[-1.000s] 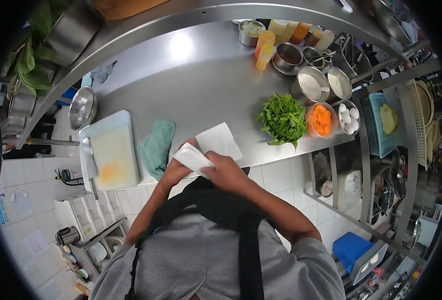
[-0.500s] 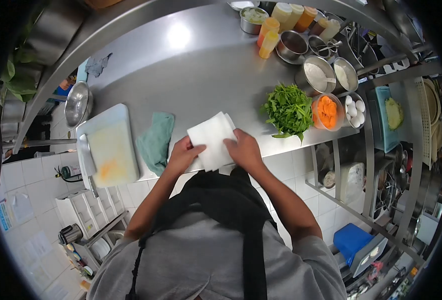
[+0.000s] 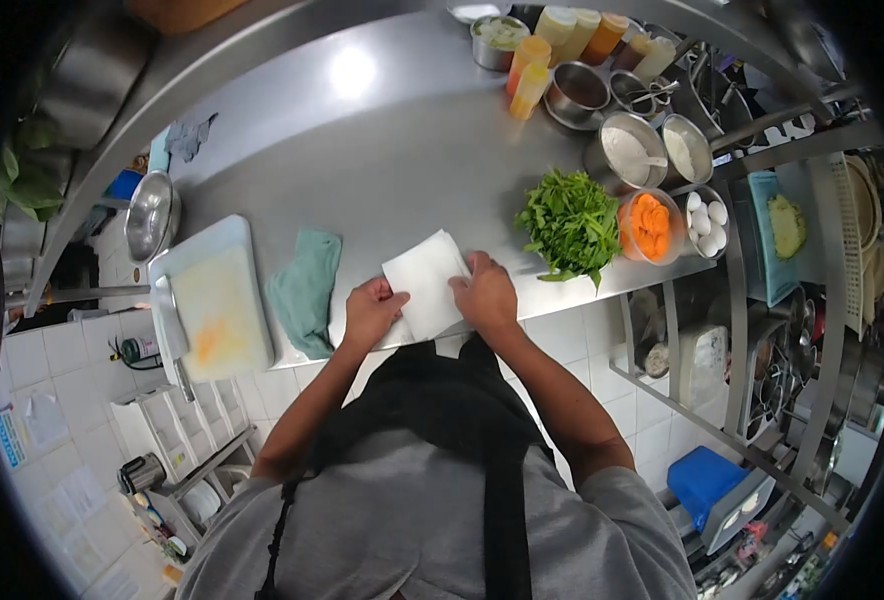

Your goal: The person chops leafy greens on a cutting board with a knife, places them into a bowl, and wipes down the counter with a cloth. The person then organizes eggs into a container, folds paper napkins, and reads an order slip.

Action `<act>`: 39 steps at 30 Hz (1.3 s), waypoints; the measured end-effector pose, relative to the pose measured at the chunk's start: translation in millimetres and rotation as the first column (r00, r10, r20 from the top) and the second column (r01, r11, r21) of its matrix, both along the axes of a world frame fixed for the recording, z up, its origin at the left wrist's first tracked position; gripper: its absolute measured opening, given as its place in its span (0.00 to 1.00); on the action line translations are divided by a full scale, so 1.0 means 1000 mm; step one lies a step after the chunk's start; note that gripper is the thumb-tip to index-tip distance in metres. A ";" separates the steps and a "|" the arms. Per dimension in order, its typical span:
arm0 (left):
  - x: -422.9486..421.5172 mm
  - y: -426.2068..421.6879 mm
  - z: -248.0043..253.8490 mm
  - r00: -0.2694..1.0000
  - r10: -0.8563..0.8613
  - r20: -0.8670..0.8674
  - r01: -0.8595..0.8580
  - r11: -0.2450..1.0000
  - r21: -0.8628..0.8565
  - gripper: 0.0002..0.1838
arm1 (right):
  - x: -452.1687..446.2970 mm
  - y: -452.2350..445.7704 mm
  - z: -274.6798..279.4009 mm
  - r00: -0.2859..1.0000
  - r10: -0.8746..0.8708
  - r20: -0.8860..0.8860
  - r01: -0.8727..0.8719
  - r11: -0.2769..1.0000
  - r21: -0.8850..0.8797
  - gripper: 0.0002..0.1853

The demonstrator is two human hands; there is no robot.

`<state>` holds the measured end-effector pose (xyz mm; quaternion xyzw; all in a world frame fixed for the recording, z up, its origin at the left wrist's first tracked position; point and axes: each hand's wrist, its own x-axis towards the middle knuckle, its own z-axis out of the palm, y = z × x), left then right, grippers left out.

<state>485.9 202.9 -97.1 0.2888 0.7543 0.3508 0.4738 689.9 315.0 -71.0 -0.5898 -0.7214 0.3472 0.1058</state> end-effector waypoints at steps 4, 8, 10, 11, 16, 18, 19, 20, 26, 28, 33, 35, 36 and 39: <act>-0.002 0.004 0.005 0.979 -0.108 -0.174 0.105 0.994 -0.024 0.14 | 0.006 0.004 -0.033 0.987 0.148 -0.058 -0.140 0.983 0.121 0.18; -0.003 0.002 0.005 0.991 -0.018 0.129 0.001 0.992 0.130 0.21 | 0.002 -0.001 0.022 0.953 0.212 -0.215 -0.235 0.968 -0.087 0.19; -0.010 -0.007 -0.014 0.971 0.036 0.235 -0.063 0.992 0.110 0.20 | 0.008 0.002 0.071 0.938 0.244 -0.244 -0.266 0.962 -0.061 0.21; -0.008 -0.008 0.002 0.934 0.087 0.347 -0.135 0.984 0.117 0.19 | 0.014 0.004 0.097 0.935 0.279 -0.220 -0.291 0.957 -0.024 0.23; -0.022 -0.028 -0.005 0.920 -0.003 0.393 -0.049 0.991 0.123 0.18 | 0.055 0.030 0.227 0.884 0.362 -0.295 -0.318 0.929 0.188 0.32; -0.021 -0.029 -0.006 0.916 -0.015 0.401 -0.036 0.992 0.121 0.17 | 0.074 0.046 0.267 0.796 0.483 -0.365 -0.327 0.850 0.413 0.36; -0.021 -0.027 -0.005 0.914 -0.026 0.404 -0.026 0.992 0.123 0.17 | 0.081 0.052 0.295 0.789 0.483 -0.379 -0.318 0.850 0.421 0.38; -0.021 -0.027 -0.004 0.913 -0.030 0.406 -0.022 0.992 0.123 0.17 | 0.083 0.055 0.324 0.754 0.443 -0.486 -0.272 0.883 0.384 0.38; -0.033 -0.028 0.010 0.909 -0.250 0.333 0.193 0.961 0.196 0.19 | 0.063 0.129 0.425 0.509 0.314 -0.802 -0.030 0.937 0.348 0.36; -0.035 -0.025 0.026 0.909 -0.320 0.266 0.272 0.941 0.202 0.20 | 0.045 0.171 0.430 0.400 0.297 -0.867 0.011 0.944 0.329 0.32; -0.056 -0.014 0.031 0.906 -0.391 0.160 0.353 0.909 0.220 0.22 | -0.007 0.269 0.397 0.360 0.194 -0.913 -0.055 0.981 0.186 0.26; -0.059 -0.009 0.074 0.898 -0.416 0.144 0.361 0.883 0.298 0.21 | -0.011 0.273 0.382 0.939 0.257 -0.229 -0.034 0.730 0.682 0.24; -0.059 -0.005 0.106 0.894 -0.428 0.137 0.363 0.868 0.339 0.21 | -0.016 0.261 0.380 0.968 0.221 -0.117 -0.051 0.632 0.773 0.23; -0.057 0.013 0.220 0.944 -0.324 -0.068 0.314 0.808 0.499 0.16 | -0.025 0.245 0.386 0.984 0.178 -0.014 -0.100 0.613 0.784 0.22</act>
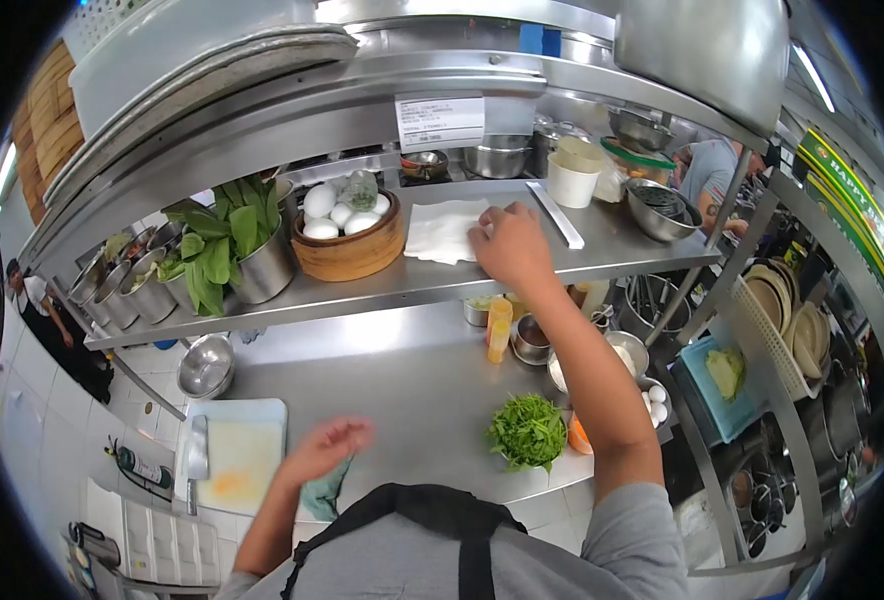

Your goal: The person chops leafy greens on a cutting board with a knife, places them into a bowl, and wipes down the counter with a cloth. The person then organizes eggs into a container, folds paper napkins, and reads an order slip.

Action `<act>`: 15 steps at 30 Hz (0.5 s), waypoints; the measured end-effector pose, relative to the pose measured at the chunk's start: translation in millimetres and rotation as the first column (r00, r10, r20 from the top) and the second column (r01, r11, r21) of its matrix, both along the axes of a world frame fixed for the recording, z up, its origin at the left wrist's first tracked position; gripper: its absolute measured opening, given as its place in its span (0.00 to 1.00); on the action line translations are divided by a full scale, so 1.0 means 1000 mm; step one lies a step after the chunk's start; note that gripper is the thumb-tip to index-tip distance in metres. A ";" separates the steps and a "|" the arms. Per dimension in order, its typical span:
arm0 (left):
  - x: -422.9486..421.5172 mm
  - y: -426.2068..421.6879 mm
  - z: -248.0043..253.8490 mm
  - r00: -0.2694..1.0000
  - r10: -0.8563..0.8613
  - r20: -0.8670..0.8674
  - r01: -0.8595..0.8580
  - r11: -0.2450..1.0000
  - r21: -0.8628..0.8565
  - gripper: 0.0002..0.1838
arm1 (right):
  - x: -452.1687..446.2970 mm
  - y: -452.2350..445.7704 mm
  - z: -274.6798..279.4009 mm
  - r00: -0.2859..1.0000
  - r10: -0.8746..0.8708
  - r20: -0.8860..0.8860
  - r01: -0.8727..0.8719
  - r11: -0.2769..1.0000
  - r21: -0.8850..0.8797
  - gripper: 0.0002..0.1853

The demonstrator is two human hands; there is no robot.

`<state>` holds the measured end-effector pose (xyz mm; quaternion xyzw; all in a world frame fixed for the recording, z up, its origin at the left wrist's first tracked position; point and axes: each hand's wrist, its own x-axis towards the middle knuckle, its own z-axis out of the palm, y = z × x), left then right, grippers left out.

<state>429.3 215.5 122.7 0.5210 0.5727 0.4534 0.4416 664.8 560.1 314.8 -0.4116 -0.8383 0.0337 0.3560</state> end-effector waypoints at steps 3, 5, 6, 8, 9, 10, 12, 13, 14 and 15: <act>0.011 0.023 0.122 0.958 0.207 -0.198 -0.084 0.864 0.497 0.11 | 0.001 -0.004 0.003 0.998 0.033 -0.052 -0.038 0.994 -0.100 0.22; 0.004 0.043 0.169 0.861 0.350 -0.369 -0.023 0.751 0.660 0.10 | 0.009 -0.005 0.012 0.987 0.156 -0.044 -0.159 0.984 -0.078 0.22; 0.004 0.054 0.183 0.857 0.380 -0.348 -0.037 0.719 0.693 0.10 | 0.018 -0.008 0.013 0.965 0.262 -0.001 -0.262 0.964 -0.049 0.22; 0.010 0.076 0.204 0.848 0.432 -0.307 -0.061 0.656 0.753 0.10 | 0.021 -0.008 0.014 0.929 0.357 0.099 -0.359 0.933 -0.002 0.22; 0.009 0.087 0.209 0.821 0.467 -0.329 -0.049 0.632 0.774 0.10 | 0.020 -0.006 0.013 0.926 0.346 0.153 -0.353 0.935 0.021 0.21; 0.007 0.101 0.209 0.793 0.498 -0.351 -0.032 0.609 0.793 0.10 | 0.020 -0.004 0.011 0.922 0.330 0.204 -0.345 0.938 0.043 0.20; 0.003 0.124 0.207 0.709 0.590 -0.386 0.027 0.525 0.851 0.10 | 0.012 0.003 0.008 0.932 0.281 0.229 -0.308 0.946 0.096 0.20; 0.002 0.133 0.206 0.649 0.650 -0.395 0.072 0.465 0.882 0.11 | 0.009 0.008 0.008 0.937 0.253 0.241 -0.289 0.949 0.126 0.19; 0.000 0.141 0.203 0.586 0.708 -0.394 0.119 0.405 0.907 0.11 | 0.007 0.013 0.010 0.966 0.174 0.190 -0.193 0.977 0.087 0.18; -0.001 0.147 0.199 0.570 0.730 -0.377 0.122 0.379 0.917 0.11 | 0.003 0.020 0.014 0.985 0.092 0.143 -0.099 0.994 0.045 0.18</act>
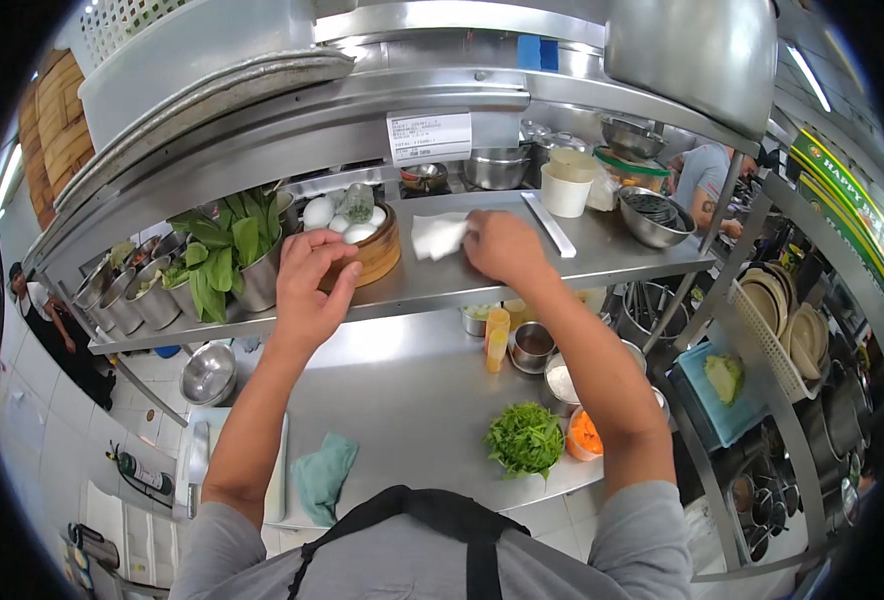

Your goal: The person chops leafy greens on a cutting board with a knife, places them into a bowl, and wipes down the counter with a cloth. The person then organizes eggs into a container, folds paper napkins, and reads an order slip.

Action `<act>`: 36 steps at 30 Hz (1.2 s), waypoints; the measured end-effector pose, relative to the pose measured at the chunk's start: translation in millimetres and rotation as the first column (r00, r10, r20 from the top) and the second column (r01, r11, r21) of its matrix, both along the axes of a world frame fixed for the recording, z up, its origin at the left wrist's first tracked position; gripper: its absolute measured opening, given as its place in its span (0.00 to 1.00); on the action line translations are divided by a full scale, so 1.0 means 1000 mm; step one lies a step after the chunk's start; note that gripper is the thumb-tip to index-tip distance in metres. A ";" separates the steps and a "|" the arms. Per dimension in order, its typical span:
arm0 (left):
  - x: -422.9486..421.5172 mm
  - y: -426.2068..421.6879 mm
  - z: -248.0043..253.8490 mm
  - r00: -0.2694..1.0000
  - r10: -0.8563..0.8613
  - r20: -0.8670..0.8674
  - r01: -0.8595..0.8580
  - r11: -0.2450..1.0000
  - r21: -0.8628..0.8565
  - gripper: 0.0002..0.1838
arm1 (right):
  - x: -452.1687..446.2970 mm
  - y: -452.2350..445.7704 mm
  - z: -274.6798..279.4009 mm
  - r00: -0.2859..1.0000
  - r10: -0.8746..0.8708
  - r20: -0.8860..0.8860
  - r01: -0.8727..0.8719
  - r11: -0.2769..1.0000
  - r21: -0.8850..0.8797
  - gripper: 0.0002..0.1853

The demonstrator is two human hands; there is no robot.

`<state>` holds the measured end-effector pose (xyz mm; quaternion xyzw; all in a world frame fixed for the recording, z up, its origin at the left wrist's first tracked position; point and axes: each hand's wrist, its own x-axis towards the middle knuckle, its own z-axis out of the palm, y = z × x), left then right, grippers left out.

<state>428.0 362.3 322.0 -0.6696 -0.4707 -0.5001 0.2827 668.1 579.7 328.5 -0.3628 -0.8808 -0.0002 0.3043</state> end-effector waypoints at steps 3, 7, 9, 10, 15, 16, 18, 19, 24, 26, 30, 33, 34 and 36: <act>-0.001 0.010 -0.011 0.999 0.047 -0.019 -0.045 0.996 0.077 0.12 | 0.004 0.047 0.003 0.895 -0.175 -0.411 0.079 0.967 -0.242 0.17; -0.003 0.013 -0.017 0.998 0.062 -0.027 -0.058 0.991 0.119 0.12 | 0.015 0.060 0.027 0.576 -0.301 -0.760 -0.218 0.839 -0.498 0.19; -0.003 0.012 -0.018 0.998 0.063 -0.025 -0.059 0.991 0.118 0.11 | 0.015 0.051 0.028 0.708 -0.206 -0.676 -0.154 0.888 -0.432 0.22; -0.003 0.011 -0.018 0.997 0.066 -0.028 -0.063 0.992 0.112 0.11 | 0.017 0.038 0.028 0.838 -0.128 -0.530 -0.090 0.926 -0.365 0.23; -0.003 0.012 -0.021 0.994 0.109 -0.016 -0.107 0.988 0.108 0.11 | 0.021 -0.026 0.025 0.956 0.085 0.281 -0.086 0.996 -0.009 0.27; -0.003 0.012 -0.020 0.992 0.129 -0.017 -0.126 0.985 0.121 0.12 | 0.020 -0.036 0.027 0.969 0.088 0.232 -0.097 0.995 0.025 0.27; -0.002 0.012 -0.021 0.987 0.163 -0.005 -0.160 0.977 0.137 0.14 | 0.014 -0.046 0.032 0.988 0.129 0.080 -0.131 0.991 0.023 0.28; -0.001 0.012 -0.021 0.984 0.176 0.007 -0.175 0.975 0.140 0.15 | 0.008 -0.045 0.031 0.987 0.152 0.056 -0.153 0.988 0.025 0.28; -0.001 0.011 -0.021 0.972 0.235 0.024 -0.236 0.969 0.074 0.18 | -0.029 -0.036 -0.005 0.970 0.142 0.200 -0.143 0.990 -0.009 0.35; -0.003 0.014 -0.022 0.972 0.235 0.018 -0.236 0.969 0.072 0.18 | -0.033 -0.034 -0.004 0.950 0.152 0.271 -0.131 0.987 -0.094 0.38; -0.003 0.015 -0.023 0.978 0.208 0.015 -0.209 0.976 0.068 0.18 | -0.025 -0.033 -0.009 0.988 0.104 0.116 -0.112 0.992 0.062 0.31; -0.004 0.015 -0.022 0.975 0.221 0.002 -0.221 0.973 0.062 0.18 | 0.013 -0.007 0.007 0.972 -0.194 0.130 0.175 0.974 0.144 0.24; -0.004 0.015 -0.022 0.976 0.219 -0.001 -0.219 0.974 0.059 0.18 | 0.026 0.002 0.009 0.946 -0.308 0.098 0.294 0.947 0.132 0.21; -0.003 0.015 -0.023 0.975 0.220 0.000 -0.220 0.974 0.059 0.18 | 0.064 0.045 -0.007 0.915 -0.396 0.075 0.388 0.915 0.108 0.16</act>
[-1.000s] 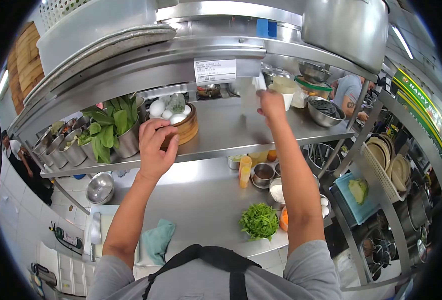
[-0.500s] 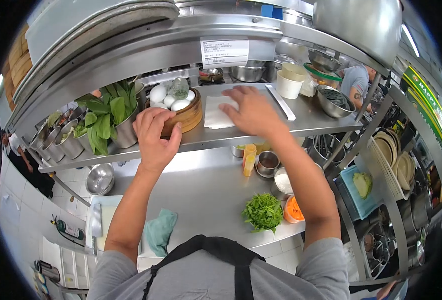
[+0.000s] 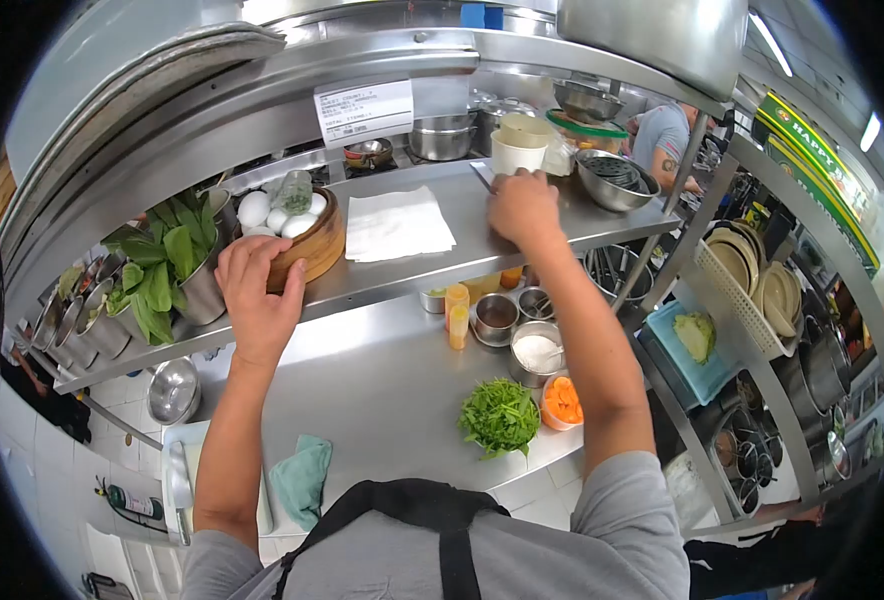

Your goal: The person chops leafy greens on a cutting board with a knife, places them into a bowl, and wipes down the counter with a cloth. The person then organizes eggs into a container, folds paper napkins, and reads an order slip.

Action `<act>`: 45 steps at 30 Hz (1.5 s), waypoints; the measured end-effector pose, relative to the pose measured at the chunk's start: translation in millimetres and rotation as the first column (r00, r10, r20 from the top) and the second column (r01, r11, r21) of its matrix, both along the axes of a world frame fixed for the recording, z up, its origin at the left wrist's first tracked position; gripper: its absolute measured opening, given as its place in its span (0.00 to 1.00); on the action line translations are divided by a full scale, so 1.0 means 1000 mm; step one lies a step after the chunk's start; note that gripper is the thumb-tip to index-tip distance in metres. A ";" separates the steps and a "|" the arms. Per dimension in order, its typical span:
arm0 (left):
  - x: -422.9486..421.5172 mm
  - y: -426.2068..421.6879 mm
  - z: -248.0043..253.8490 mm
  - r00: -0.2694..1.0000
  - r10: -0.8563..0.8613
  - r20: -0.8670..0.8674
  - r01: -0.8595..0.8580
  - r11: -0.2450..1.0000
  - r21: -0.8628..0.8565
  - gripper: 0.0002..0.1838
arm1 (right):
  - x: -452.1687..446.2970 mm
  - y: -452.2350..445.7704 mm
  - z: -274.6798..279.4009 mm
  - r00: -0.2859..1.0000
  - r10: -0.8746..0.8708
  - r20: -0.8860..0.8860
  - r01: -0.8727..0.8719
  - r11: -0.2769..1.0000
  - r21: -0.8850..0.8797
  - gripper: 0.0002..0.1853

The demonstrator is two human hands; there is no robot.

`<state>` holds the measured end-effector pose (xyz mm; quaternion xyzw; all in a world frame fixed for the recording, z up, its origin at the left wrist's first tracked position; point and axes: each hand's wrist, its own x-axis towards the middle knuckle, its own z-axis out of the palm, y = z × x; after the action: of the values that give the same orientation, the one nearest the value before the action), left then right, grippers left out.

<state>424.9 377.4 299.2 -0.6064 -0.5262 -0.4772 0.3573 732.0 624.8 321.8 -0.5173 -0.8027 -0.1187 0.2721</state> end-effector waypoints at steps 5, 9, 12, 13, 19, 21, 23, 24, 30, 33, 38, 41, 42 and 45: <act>0.002 0.000 0.001 1.000 0.011 -0.001 -0.011 1.000 -0.013 0.18 | 0.033 0.031 -0.017 0.972 0.092 -0.215 -0.095 0.995 -0.004 0.11; 0.000 0.002 -0.001 1.000 0.004 -0.012 -0.004 1.000 -0.014 0.18 | 0.032 0.032 -0.019 0.976 0.073 -0.203 -0.070 0.997 0.022 0.11; 0.002 0.003 0.001 1.000 -0.006 -0.009 0.006 1.000 -0.013 0.19 | 0.030 0.016 -0.015 0.987 0.025 -0.160 -0.003 0.991 0.137 0.12; 0.001 0.001 0.000 1.000 -0.005 -0.006 0.005 1.000 -0.016 0.19 | 0.026 0.009 -0.015 0.990 0.011 -0.140 0.018 0.980 0.200 0.12; 0.031 -0.001 0.006 0.979 -0.134 -0.151 0.139 0.990 0.018 0.18 | 0.002 -0.026 -0.008 0.977 0.132 -0.168 -0.081 0.957 0.280 0.14; 0.055 0.007 0.015 0.927 -0.331 -0.179 0.296 0.935 -0.197 0.19 | 0.000 -0.016 -0.007 0.991 -0.002 -0.136 0.027 0.983 0.179 0.16; 0.076 0.025 0.024 0.901 -0.412 -0.136 0.341 0.867 -0.362 0.22 | 0.000 -0.002 -0.009 0.990 -0.099 -0.096 0.109 0.989 0.102 0.16; 0.080 0.035 0.023 0.904 -0.411 -0.117 0.327 0.841 -0.430 0.23 | 0.000 0.002 -0.009 0.990 -0.118 -0.082 0.122 0.991 0.052 0.17; 0.083 0.063 0.012 0.927 -0.369 -0.072 0.253 0.753 -0.608 0.26 | -0.001 0.002 -0.008 0.985 -0.171 -0.029 0.169 0.984 -0.056 0.18; 0.084 0.065 0.012 0.938 -0.341 -0.063 0.230 0.746 -0.625 0.28 | -0.001 0.000 -0.007 0.985 -0.169 -0.030 0.168 0.985 -0.049 0.18; 0.082 0.072 0.010 0.957 -0.288 -0.039 0.186 0.712 -0.678 0.33 | -0.002 -0.002 -0.003 0.984 -0.176 -0.006 0.175 0.982 -0.074 0.20; 0.084 0.070 0.006 0.970 -0.208 -0.126 0.076 0.751 -0.656 0.37 | 0.002 0.005 -0.003 0.945 -0.121 -0.303 0.159 0.982 0.105 0.28; 0.086 0.069 0.007 0.970 -0.210 -0.121 0.083 0.758 -0.647 0.38 | 0.006 0.014 -0.002 0.935 -0.072 -0.346 0.145 0.971 0.189 0.30; 0.088 0.067 0.007 0.969 -0.210 -0.128 0.088 0.782 -0.617 0.39 | 0.025 0.051 0.010 0.944 0.026 -0.328 0.094 0.934 0.345 0.36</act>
<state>512.7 443.9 306.5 -0.7713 -0.5650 -0.2501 0.1532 757.2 675.7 332.0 -0.4860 -0.7023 -0.1792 0.4883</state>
